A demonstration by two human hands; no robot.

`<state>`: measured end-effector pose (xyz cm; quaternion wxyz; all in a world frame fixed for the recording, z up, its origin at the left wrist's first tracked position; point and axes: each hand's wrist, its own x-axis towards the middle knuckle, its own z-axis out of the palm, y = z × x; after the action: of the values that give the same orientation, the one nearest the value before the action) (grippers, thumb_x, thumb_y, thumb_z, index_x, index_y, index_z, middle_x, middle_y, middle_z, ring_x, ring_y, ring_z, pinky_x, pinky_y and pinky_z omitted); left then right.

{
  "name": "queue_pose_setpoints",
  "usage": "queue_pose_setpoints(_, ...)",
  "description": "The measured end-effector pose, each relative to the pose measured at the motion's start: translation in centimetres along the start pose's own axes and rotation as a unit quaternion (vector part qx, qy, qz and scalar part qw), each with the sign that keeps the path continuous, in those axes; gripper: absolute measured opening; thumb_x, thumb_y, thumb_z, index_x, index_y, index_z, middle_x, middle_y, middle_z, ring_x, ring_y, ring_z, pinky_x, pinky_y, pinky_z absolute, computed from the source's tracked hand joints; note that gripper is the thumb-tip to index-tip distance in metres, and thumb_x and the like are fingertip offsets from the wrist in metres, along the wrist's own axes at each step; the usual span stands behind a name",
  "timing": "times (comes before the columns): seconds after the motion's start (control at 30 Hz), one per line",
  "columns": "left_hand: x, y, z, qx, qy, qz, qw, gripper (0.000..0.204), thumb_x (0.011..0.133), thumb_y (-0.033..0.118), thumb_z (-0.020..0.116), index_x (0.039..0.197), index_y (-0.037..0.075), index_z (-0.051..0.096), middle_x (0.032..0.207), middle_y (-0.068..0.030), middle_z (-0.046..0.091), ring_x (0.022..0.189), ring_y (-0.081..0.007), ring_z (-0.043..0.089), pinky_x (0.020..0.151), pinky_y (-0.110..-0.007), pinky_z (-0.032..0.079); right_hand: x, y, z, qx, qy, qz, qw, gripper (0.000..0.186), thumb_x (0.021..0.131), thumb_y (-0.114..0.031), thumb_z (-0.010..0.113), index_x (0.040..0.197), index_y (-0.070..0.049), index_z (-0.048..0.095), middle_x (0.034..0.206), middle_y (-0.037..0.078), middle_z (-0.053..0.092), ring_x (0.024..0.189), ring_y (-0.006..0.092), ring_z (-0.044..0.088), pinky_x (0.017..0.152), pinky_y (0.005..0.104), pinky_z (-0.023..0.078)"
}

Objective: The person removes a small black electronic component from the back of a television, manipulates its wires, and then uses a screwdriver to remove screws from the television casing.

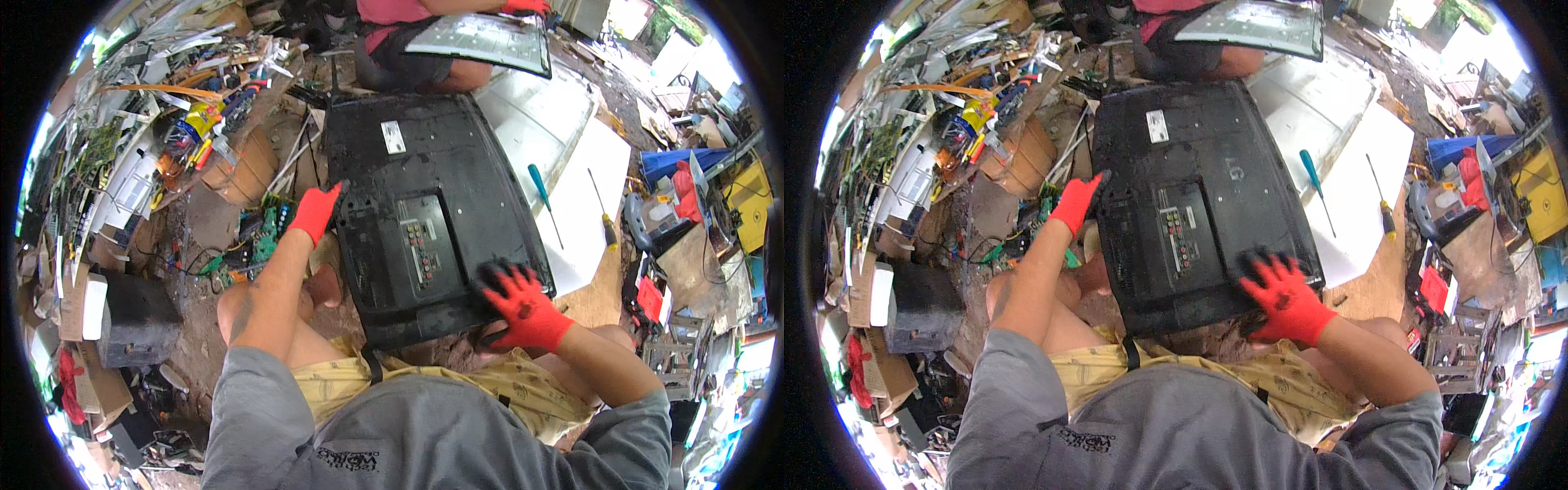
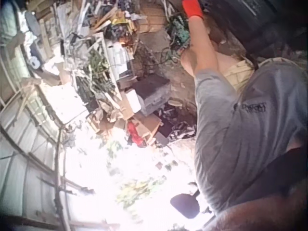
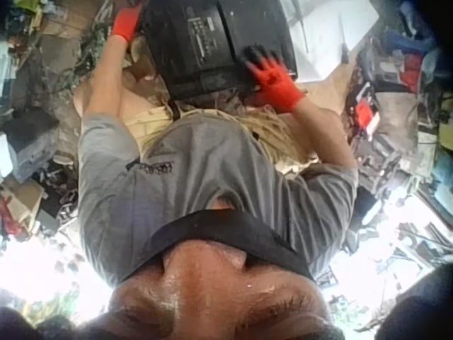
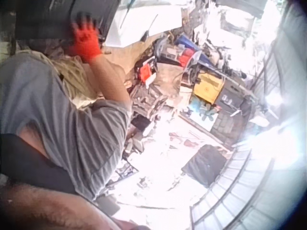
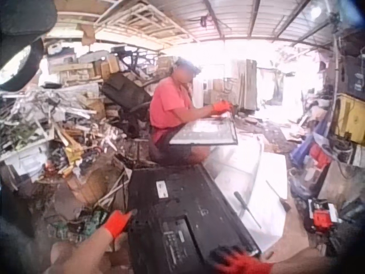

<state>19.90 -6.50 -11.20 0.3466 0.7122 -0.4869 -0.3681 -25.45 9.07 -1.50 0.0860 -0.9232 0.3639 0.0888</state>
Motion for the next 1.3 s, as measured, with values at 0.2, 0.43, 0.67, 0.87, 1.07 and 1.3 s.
queue_pose_setpoints(0.2,-1.3,-0.6,0.3,-0.091,0.012,0.050,0.995,0.052,0.091,0.044,0.068,0.106,-0.007,0.069,0.097,-0.0213,0.073,0.090,-0.0307,0.070,0.080,-0.040,0.051,4.2,-3.2,4.1,-0.027,0.083,-0.081,0.993,0.094,0.065,-0.054,0.083,0.145,-0.020,0.048,0.153,0.020,0.038,0.140,0.0410,0.038,0.111,0.0697,0.026)
queue_pose_setpoints(0.43,-1.7,-0.6,2.2,-0.122,0.050,0.051,0.990,0.042,0.093,0.037,0.069,0.097,-0.004,0.071,0.085,-0.0114,0.071,0.076,-0.0190,0.061,0.072,-0.036,0.049,5.7,-2.2,3.0,-0.008,0.106,-0.107,0.989,0.089,0.065,-0.045,0.083,0.139,-0.006,0.052,0.135,0.019,0.052,0.129,0.0381,0.047,0.111,0.0615,0.033)
queue_pose_setpoints(0.67,-1.4,-0.8,1.5,-0.105,0.056,0.082,0.989,0.045,0.093,0.039,0.069,0.099,-0.006,0.068,0.091,-0.0126,0.070,0.080,-0.0213,0.060,0.074,-0.037,0.049,8.1,-1.5,3.3,-0.046,0.184,-0.166,0.968,0.042,0.076,-0.020,0.068,0.117,-0.014,0.064,0.107,0.007,0.062,0.102,0.0269,0.060,0.103,0.0537,0.040)
queue_pose_setpoints(0.87,-4.7,-1.9,1.3,-0.159,-0.001,0.042,0.986,0.050,0.095,0.038,0.066,0.122,-0.004,0.060,0.117,-0.0164,0.067,0.104,-0.0261,0.063,0.090,-0.036,0.049,8.9,-1.5,3.2,0.009,0.148,-0.162,0.976,0.044,0.074,-0.020,0.070,0.116,-0.014,0.063,0.108,0.007,0.062,0.102,0.0262,0.060,0.097,0.0495,0.042)
queue_pose_setpoints(1.07,-22.0,-2.3,5.8,-0.353,-0.161,-0.173,0.905,0.052,0.099,0.030,0.063,0.141,0.002,0.051,0.137,-0.0094,0.059,0.122,-0.0218,0.056,0.102,-0.034,0.045,7.9,-0.2,3.4,0.062,0.173,-0.149,0.972,0.049,0.076,-0.027,0.074,0.121,-0.014,0.060,0.117,0.010,0.061,0.109,0.0293,0.058,0.099,0.0481,0.042)
queue_pose_setpoints(1.3,-23.6,-6.6,4.7,-0.087,-0.196,0.021,0.976,0.054,0.096,0.018,0.066,0.144,0.001,0.046,0.133,-0.0076,0.059,0.120,-0.0183,0.055,0.103,-0.032,0.043,1.3,7.2,3.2,0.180,0.260,0.235,0.919,0.059,0.086,-0.028,0.069,0.139,-0.010,0.049,0.132,0.021,0.055,0.124,0.0389,0.054,0.106,0.0437,0.043)
